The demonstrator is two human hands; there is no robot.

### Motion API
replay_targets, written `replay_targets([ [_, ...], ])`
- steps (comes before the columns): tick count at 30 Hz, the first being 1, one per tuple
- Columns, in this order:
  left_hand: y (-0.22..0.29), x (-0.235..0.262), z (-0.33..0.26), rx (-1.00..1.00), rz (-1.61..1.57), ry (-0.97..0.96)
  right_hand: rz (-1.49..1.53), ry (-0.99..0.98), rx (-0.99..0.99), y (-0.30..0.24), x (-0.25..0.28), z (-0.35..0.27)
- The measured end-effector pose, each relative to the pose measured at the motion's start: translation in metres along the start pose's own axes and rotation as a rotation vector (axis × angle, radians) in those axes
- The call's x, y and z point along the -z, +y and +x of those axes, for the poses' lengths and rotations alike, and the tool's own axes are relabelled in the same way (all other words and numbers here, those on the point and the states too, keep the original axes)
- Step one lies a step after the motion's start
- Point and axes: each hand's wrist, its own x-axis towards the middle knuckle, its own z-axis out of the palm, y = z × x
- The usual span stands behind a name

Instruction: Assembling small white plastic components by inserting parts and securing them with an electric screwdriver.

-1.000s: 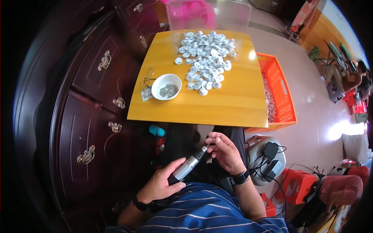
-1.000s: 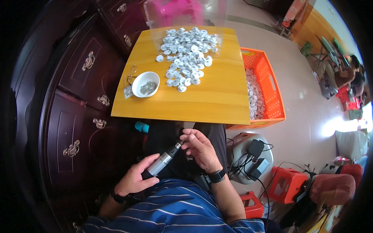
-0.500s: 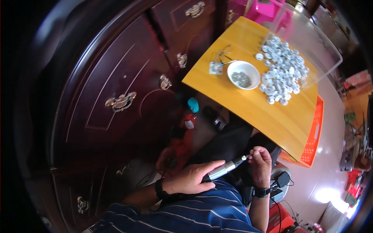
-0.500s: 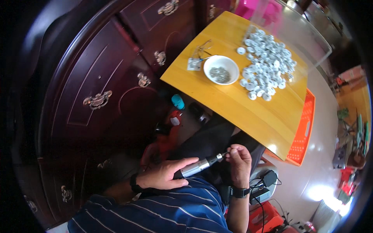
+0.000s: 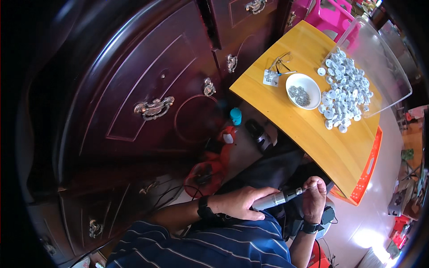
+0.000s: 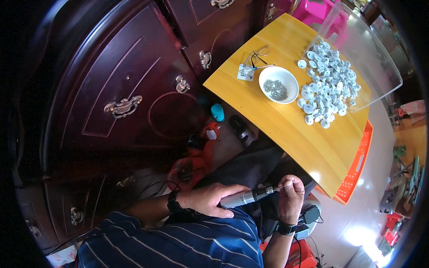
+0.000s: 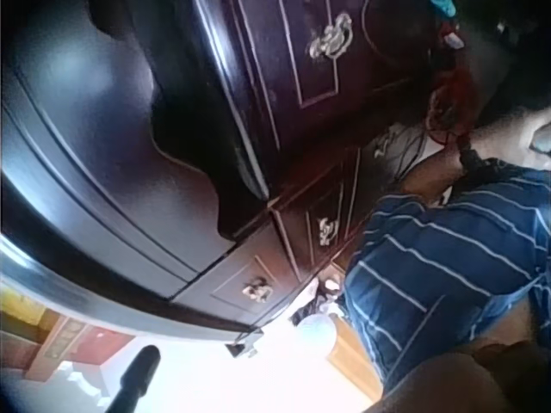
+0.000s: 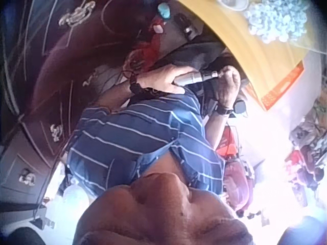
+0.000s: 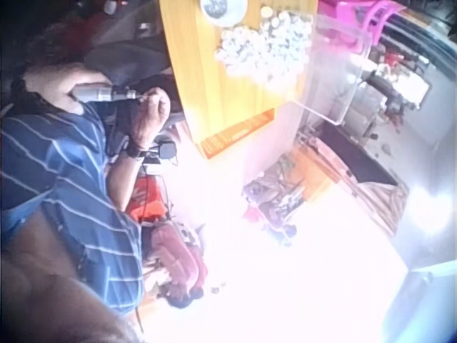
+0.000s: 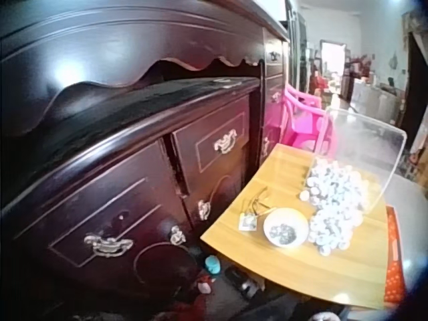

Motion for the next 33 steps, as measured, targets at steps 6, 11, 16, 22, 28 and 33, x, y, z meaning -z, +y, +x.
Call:
replay_targets([
  [6,0.005,0.007,0.001,0.033,0.111,0.075,0.003,-0.051,-0.020,-0.005,0.012,0.002],
  [11,0.003,0.002,-0.002,0.005,0.134,0.050,-0.064,-0.079,-0.035,-0.012,-0.002,0.002],
  [16,0.004,0.000,-0.004,-0.023,0.145,0.030,-0.033,-0.105,-0.050,-0.017,-0.012,0.000],
  [22,0.007,0.000,-0.012,-0.045,0.199,0.012,-0.008,-0.182,-0.006,-0.013,-0.018,-0.003],
  [28,0.021,-0.006,-0.014,-0.024,0.270,0.002,0.020,-0.255,0.036,-0.023,-0.022,-0.010],
  [33,0.035,-0.011,-0.015,0.024,0.280,0.002,0.057,-0.338,0.059,-0.029,-0.019,-0.013],
])
